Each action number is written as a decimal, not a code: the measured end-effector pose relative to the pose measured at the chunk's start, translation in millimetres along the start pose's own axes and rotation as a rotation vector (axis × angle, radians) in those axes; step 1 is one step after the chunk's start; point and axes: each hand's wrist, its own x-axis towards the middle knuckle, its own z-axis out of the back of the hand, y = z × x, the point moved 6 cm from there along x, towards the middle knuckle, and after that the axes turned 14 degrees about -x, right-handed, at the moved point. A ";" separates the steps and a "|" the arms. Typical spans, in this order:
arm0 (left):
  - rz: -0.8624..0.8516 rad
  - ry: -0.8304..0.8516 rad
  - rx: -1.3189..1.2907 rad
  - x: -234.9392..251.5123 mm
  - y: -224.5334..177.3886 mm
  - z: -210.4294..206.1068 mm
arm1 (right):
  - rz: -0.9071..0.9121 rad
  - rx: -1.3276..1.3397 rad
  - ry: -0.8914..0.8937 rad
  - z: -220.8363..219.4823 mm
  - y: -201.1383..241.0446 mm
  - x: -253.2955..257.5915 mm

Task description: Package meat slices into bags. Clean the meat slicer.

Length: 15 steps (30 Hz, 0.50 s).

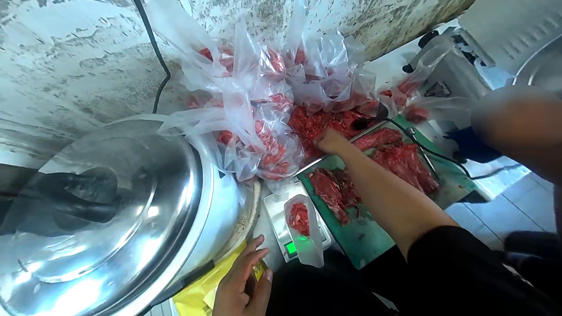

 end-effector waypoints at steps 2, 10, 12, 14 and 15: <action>0.011 -0.003 0.004 0.4 0.2 -0.1 | 0.002 -0.119 0.067 -11.6 17.3 -4.0; 0.022 -0.040 0.018 1.8 -1.6 3.5 | -0.072 0.220 -0.003 9.3 21.1 -13.9; 0.022 -0.054 0.014 1.2 1.0 3.7 | -0.088 0.532 -0.059 18.9 10.0 -17.8; 0.021 -0.059 0.005 2.3 1.7 3.2 | -0.094 0.625 -0.093 32.1 4.3 -26.8; 0.024 -0.060 0.002 3.4 1.5 2.5 | -0.078 0.633 -0.098 38.5 3.5 -31.5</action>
